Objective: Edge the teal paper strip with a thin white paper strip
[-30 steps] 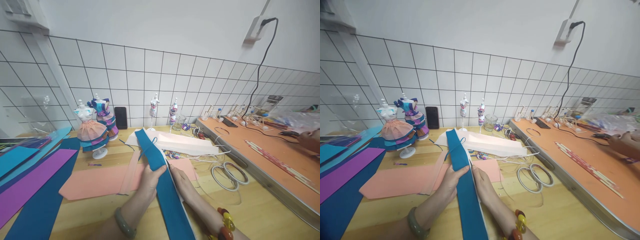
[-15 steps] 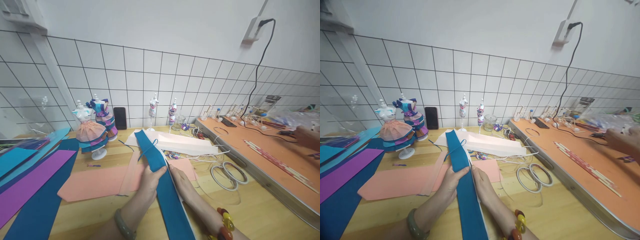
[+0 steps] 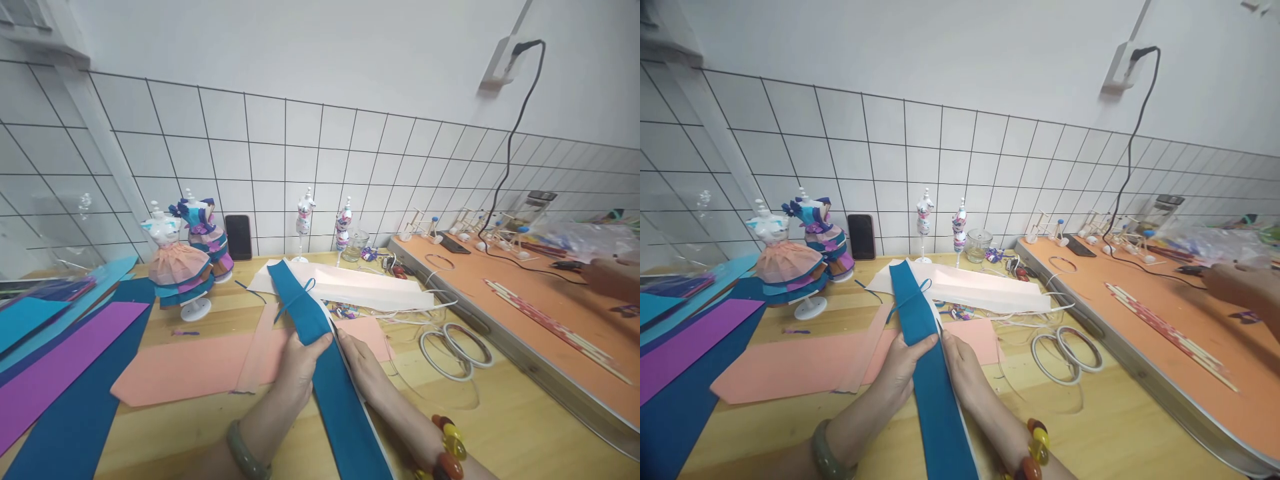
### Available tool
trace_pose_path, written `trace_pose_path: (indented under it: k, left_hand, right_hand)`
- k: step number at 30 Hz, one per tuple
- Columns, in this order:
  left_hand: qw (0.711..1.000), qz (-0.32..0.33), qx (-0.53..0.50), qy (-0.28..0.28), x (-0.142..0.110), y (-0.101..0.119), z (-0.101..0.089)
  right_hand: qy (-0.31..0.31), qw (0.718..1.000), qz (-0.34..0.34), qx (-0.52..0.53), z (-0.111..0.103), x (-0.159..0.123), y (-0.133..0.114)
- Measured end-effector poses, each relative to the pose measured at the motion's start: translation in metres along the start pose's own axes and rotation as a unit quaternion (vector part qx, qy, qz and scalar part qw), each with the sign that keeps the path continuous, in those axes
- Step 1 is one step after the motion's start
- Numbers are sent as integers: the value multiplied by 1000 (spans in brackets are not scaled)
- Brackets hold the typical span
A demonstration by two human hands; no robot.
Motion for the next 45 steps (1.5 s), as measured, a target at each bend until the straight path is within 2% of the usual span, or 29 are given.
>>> trace_pose_path:
  k: [16, 20, 25, 28, 36, 45]
  left_hand:
    - [1000, -6, -8, -8, 1, -2, 2]
    - [999, -29, -19, -1, 0, -1, 1]
    - [993, -66, -94, -31, 1, 8, 8]
    - [990, -85, -103, -35, 4, 9, 6]
    - [999, -14, -43, 6, 12, 19, -10]
    - [999, -11, -39, 16, 3, 14, -4]
  right_hand:
    - [24, 999, 3, -29, -5, 1, 0]
    - [23, 999, 0, -46, -6, 0, -1]
    - [16, 997, 2, -70, -3, -3, -2]
    - [-2, 997, -1, -75, 2, -4, -4]
    - [-22, 998, -3, -59, 6, -5, 1]
    - [-21, 999, -6, -26, 7, -6, -3]
Point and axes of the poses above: each hand's wrist, its own x-axis towards the middle knuckle, its own z-axis out of the palm, y = z × x, the point moved 10 cm from there along x, towards the middle knuckle, and after that the axes turned 3 degrees about -x, right-handed, at the moved point
